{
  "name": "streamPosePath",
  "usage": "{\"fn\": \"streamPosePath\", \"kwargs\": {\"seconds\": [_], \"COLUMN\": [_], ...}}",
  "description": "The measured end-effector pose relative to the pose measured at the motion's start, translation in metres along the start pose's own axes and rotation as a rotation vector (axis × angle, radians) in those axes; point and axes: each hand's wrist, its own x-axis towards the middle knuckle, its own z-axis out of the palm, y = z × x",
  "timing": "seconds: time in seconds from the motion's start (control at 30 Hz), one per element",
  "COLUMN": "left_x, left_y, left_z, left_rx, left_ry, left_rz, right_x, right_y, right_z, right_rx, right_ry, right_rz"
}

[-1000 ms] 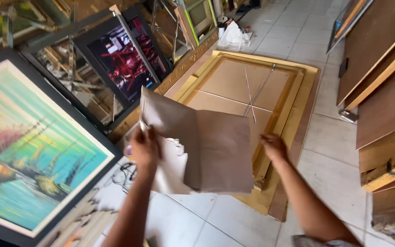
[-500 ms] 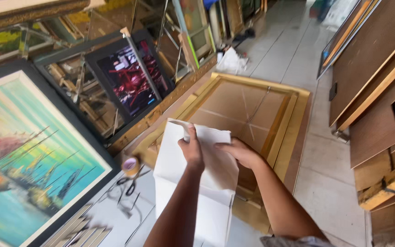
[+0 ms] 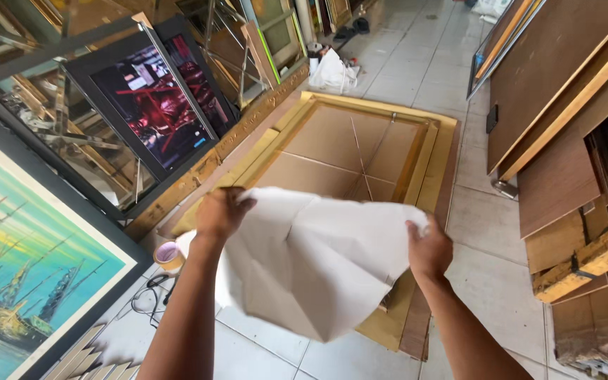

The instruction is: The person wraps a framed artwork by first folding gold-colored paper around the corners of the frame on the floor, and then spreading a large sheet of white paper over the back of the frame, folding the edges of the white paper underneath the frame.

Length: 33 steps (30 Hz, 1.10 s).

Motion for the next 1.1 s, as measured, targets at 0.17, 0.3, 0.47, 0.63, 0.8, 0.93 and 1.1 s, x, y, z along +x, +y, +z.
{"fn": "streamPosePath", "kwargs": {"seconds": [0.17, 0.3, 0.47, 0.63, 0.8, 0.93, 1.1], "left_x": [0.016, 0.015, -0.008, 0.004, 0.031, 0.018, -0.004], "left_y": [0.051, 0.084, 0.102, 0.064, 0.036, 0.058, 0.086], "left_z": [0.019, 0.034, 0.004, -0.007, -0.001, -0.018, -0.048], "left_rx": [-0.250, -0.316, -0.322, -0.311, -0.521, -0.597, -0.627], "left_ry": [-0.007, -0.068, -0.160, -0.071, -0.140, -0.234, -0.446], "left_rz": [-0.046, 0.000, 0.079, 0.000, 0.014, 0.010, -0.092], "right_x": [0.006, -0.003, -0.006, -0.011, -0.010, -0.002, 0.009], "right_y": [-0.026, -0.047, -0.061, -0.087, -0.110, -0.110, -0.111], "right_z": [-0.018, -0.006, 0.042, 0.034, 0.034, 0.035, 0.015], "right_rx": [0.082, -0.051, -0.034, 0.109, 0.106, 0.155, 0.156], "right_ry": [0.347, 0.453, 0.422, 0.429, 0.438, 0.513, 0.562], "right_rz": [-0.201, -0.318, -0.598, -0.679, -0.747, -0.782, -0.693]}}
